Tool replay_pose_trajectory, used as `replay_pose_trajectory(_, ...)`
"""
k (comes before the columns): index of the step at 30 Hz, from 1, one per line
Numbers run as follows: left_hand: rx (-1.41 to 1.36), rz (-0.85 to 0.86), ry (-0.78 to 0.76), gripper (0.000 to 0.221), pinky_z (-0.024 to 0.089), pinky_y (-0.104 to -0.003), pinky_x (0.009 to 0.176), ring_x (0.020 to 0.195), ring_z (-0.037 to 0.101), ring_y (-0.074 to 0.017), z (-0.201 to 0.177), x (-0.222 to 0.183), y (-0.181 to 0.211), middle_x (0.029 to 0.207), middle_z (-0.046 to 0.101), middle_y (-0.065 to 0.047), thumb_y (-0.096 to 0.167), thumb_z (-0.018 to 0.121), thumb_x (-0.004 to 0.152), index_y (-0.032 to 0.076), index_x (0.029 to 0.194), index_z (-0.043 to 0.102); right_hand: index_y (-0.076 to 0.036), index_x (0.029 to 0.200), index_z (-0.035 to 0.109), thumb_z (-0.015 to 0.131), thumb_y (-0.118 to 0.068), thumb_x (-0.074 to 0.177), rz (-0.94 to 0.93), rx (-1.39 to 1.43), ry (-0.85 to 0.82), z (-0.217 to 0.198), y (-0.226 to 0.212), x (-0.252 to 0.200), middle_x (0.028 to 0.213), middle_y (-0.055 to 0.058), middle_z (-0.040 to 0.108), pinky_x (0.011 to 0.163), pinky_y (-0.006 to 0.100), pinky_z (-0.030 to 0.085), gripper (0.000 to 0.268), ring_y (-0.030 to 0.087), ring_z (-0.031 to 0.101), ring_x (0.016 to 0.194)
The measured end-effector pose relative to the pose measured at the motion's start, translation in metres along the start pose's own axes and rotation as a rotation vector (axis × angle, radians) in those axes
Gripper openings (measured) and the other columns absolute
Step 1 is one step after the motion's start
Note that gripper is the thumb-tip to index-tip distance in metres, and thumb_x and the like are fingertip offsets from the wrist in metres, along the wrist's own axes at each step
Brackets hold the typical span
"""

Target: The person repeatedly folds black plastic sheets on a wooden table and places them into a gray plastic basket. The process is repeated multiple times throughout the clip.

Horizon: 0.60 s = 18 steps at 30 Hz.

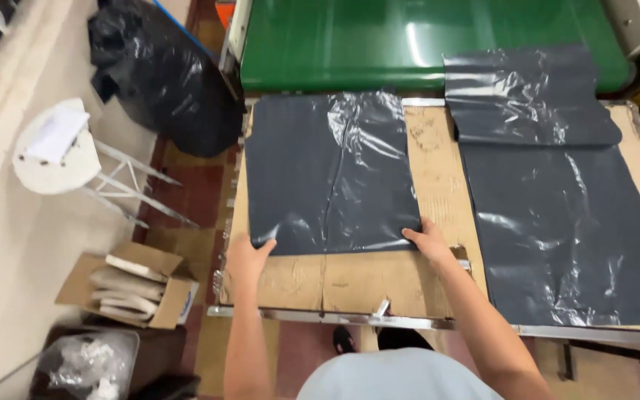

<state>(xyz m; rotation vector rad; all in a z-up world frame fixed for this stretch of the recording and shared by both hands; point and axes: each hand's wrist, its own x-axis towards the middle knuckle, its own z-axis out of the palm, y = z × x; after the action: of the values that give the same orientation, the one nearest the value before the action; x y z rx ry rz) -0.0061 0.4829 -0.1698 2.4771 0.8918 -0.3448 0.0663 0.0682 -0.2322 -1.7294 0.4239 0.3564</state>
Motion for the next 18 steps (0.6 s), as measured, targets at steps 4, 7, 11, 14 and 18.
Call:
replay_pose_trajectory(4, 0.030, 0.219, 0.392, 0.033, 0.056, -0.041, 0.074, 0.082, 0.070, -0.0287, 0.041, 0.015, -0.017, 0.077, 0.068, -0.008, 0.043, 0.071, 0.089, 0.011, 0.082, 0.065, 0.004, 0.116, 0.062, 0.078, -0.012, 0.084, -0.094, -0.082, 0.054, -0.002, -0.006, -0.013, 0.106, 0.026, 0.066, 0.088, 0.046, 0.052, 0.039, 0.036, 0.063, 0.108)
replay_pose_trajectory(7, 0.052, 0.137, 0.274, 0.037, 0.057, -0.042, 0.075, 0.083, 0.070, -0.0261, 0.048, -0.004, -0.028, 0.078, 0.070, -0.003, 0.053, 0.058, 0.094, 0.019, 0.083, 0.065, -0.004, 0.115, 0.068, 0.078, -0.024, 0.084, -0.082, -0.346, 0.094, -0.015, 0.012, -0.013, 0.108, 0.024, 0.071, 0.090, 0.049, 0.054, 0.038, 0.038, 0.066, 0.111)
replay_pose_trajectory(11, -0.003, 0.103, 0.112, 0.041, 0.056, -0.039, 0.073, 0.078, 0.072, -0.0258, 0.072, -0.040, -0.056, 0.075, 0.073, -0.005, 0.049, 0.052, 0.099, 0.016, 0.081, 0.066, -0.009, 0.111, 0.070, 0.082, -0.033, 0.078, 0.004, -0.469, 0.116, -0.048, 0.034, -0.052, 0.105, 0.019, 0.074, 0.089, 0.051, 0.054, 0.042, 0.037, 0.067, 0.110)
replay_pose_trajectory(14, 0.034, 0.070, 0.297, 0.026, 0.053, -0.049, 0.080, 0.097, 0.067, -0.0337, 0.075, -0.063, -0.037, 0.109, 0.068, -0.007, 0.030, 0.056, 0.095, 0.016, 0.115, 0.062, -0.010, 0.114, 0.056, 0.073, -0.028, 0.086, -0.085, -0.562, 0.156, -0.055, 0.019, -0.080, 0.101, 0.009, 0.073, 0.081, 0.039, 0.051, 0.037, 0.025, 0.071, 0.089)
replay_pose_trajectory(18, 0.063, 0.569, 0.483, 0.035, 0.050, -0.045, 0.092, 0.112, 0.062, -0.0276, 0.085, -0.049, 0.055, 0.114, 0.068, -0.007, 0.032, 0.066, 0.086, 0.013, 0.115, 0.068, -0.008, 0.124, 0.061, 0.071, -0.019, 0.083, -0.726, -0.839, 0.041, -0.007, -0.007, -0.073, 0.122, 0.013, 0.064, 0.100, 0.043, 0.044, 0.044, 0.030, 0.059, 0.117)
